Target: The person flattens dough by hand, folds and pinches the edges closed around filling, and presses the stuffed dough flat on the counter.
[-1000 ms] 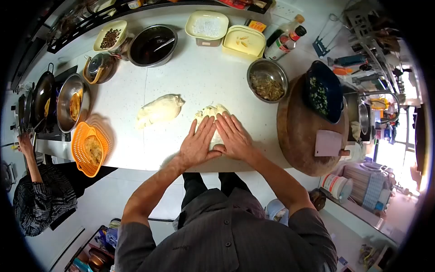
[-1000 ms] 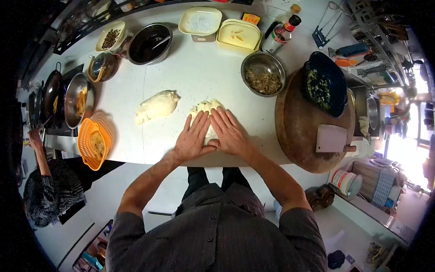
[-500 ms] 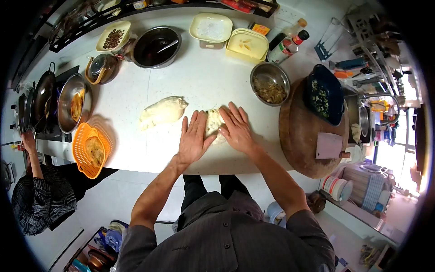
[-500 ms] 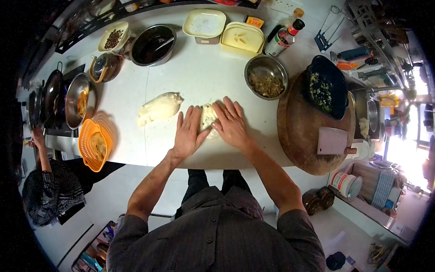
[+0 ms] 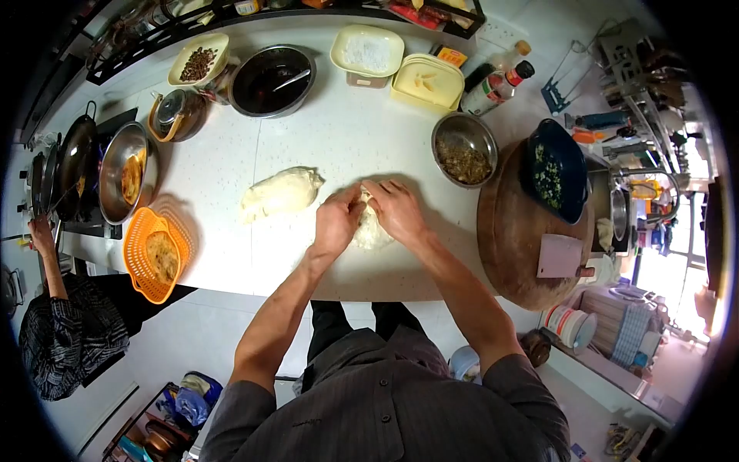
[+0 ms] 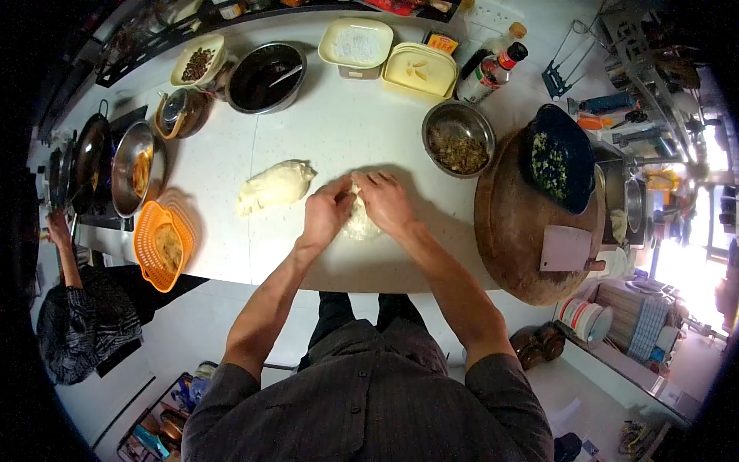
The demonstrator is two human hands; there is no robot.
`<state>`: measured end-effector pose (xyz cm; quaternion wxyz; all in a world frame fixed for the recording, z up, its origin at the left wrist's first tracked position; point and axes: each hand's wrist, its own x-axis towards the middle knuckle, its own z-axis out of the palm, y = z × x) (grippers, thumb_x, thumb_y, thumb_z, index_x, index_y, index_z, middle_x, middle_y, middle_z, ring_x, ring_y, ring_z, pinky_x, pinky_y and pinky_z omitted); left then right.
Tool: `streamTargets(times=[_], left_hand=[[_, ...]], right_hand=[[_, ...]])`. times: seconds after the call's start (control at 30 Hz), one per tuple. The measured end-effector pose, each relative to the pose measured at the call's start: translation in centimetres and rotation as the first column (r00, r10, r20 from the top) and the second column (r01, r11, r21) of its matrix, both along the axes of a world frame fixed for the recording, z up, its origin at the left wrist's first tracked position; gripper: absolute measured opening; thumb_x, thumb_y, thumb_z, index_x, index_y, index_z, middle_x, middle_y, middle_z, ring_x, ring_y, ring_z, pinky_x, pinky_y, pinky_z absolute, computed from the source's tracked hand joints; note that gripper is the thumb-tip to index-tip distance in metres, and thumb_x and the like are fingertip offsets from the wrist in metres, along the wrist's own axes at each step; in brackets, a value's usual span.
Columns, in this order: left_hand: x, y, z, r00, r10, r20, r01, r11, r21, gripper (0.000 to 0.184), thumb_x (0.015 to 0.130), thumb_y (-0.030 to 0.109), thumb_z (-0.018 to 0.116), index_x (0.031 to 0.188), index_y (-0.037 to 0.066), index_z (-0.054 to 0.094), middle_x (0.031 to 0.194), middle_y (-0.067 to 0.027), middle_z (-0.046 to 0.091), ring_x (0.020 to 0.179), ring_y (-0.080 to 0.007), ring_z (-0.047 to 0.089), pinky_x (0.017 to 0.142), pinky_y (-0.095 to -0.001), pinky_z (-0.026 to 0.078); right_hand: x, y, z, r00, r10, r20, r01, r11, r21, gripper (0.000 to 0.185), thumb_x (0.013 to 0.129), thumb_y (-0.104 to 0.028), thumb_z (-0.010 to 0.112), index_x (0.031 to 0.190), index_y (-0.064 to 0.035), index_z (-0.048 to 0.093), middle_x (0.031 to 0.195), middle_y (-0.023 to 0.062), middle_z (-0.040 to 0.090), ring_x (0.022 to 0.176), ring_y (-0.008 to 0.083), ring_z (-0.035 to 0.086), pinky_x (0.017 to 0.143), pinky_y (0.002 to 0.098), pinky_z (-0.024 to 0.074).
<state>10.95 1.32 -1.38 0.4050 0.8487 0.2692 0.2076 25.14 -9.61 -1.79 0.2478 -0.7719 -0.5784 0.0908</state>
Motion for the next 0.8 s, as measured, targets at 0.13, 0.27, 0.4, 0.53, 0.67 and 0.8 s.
streamTargets(times=[0.13, 0.27, 0.4, 0.53, 0.67, 0.8], left_hand=[[0.7, -0.3, 0.3, 0.993, 0.103, -0.054, -0.114, 0.960, -0.256, 0.053, 0.088, 0.003, 0.075, 0.140, 0.003, 0.063, 0.112, -0.0203, 0.076, 0.093, -0.0325, 0.075, 0.080, -0.0397, 0.060], [1.3, 0.3, 0.8, 0.987, 0.059, -0.151, -0.105, 0.941, -0.320, 0.056, 0.087, 0.002, 0.074, 0.142, 0.004, 0.062, 0.105, -0.0169, 0.077, 0.087, -0.0306, 0.075, 0.078, -0.0385, 0.059], [1.5, 0.6, 2.0, 0.986, 0.049, -0.159, -0.106, 0.922, -0.373, 0.053, 0.087, 0.001, 0.071, 0.140, 0.002, 0.062, 0.099, -0.0149, 0.077, 0.084, -0.0295, 0.074, 0.077, -0.0389, 0.059], [0.3, 1.0, 3.3, 0.993, 0.017, -0.113, -0.047, 0.961, -0.272, 0.047, 0.088, 0.002, 0.070, 0.135, 0.001, 0.064, 0.103, -0.0198, 0.074, 0.089, -0.0338, 0.073, 0.079, -0.0421, 0.059], [-2.0, 0.6, 1.7, 0.994, 0.049, -0.097, -0.047, 0.999, 0.029, 0.042, 0.090, 0.004, 0.069, 0.132, 0.000, 0.066, 0.110, -0.0236, 0.071, 0.094, -0.0383, 0.070, 0.080, -0.0458, 0.058], [-1.5, 0.0, 1.7, 0.984, 0.023, -0.176, -0.042, 0.993, -0.108, 0.033, 0.091, 0.006, 0.070, 0.124, 0.001, 0.070, 0.103, -0.0215, 0.071, 0.091, -0.0383, 0.070, 0.079, -0.0460, 0.057]], right_hand=[[0.3, 0.3, -0.5, 0.999, 0.025, 0.032, -0.027, 0.996, 0.081, 0.050, 0.094, -0.007, 0.066, 0.143, -0.0041, 0.057, 0.109, 0.0216, 0.071, 0.105, 0.0412, 0.068, 0.096, 0.0501, 0.0533], [0.7, 0.6, 0.6, 0.975, 0.002, -0.221, 0.001, 1.000, 0.013, 0.055, 0.092, -0.007, 0.067, 0.145, -0.0065, 0.055, 0.109, 0.0216, 0.071, 0.103, 0.0399, 0.069, 0.091, 0.0501, 0.0554], [1.1, 1.0, 1.4, 0.953, -0.006, -0.303, -0.020, 0.996, -0.081, 0.053, 0.092, -0.004, 0.065, 0.144, -0.0060, 0.056, 0.111, 0.0220, 0.071, 0.100, 0.0395, 0.070, 0.086, 0.0493, 0.0573], [2.5, 0.5, 3.8, 0.905, -0.008, -0.424, -0.045, 0.992, -0.115, 0.045, 0.095, -0.003, 0.060, 0.141, -0.0035, 0.058, 0.124, 0.0228, 0.068, 0.106, 0.0416, 0.069, 0.088, 0.0480, 0.0577], [3.6, -1.3, 3.4, 0.947, -0.005, -0.321, 0.020, 0.999, 0.044, 0.043, 0.099, -0.009, 0.065, 0.142, -0.0070, 0.060, 0.128, 0.0206, 0.068, 0.104, 0.0394, 0.068, 0.088, 0.0439, 0.0560], [1.9, -1.2, 3.0, 0.980, 0.012, -0.197, -0.023, 0.998, -0.051, 0.039, 0.097, -0.012, 0.068, 0.136, -0.0078, 0.065, 0.120, 0.0165, 0.066, 0.104, 0.0377, 0.067, 0.088, 0.0439, 0.0551]])
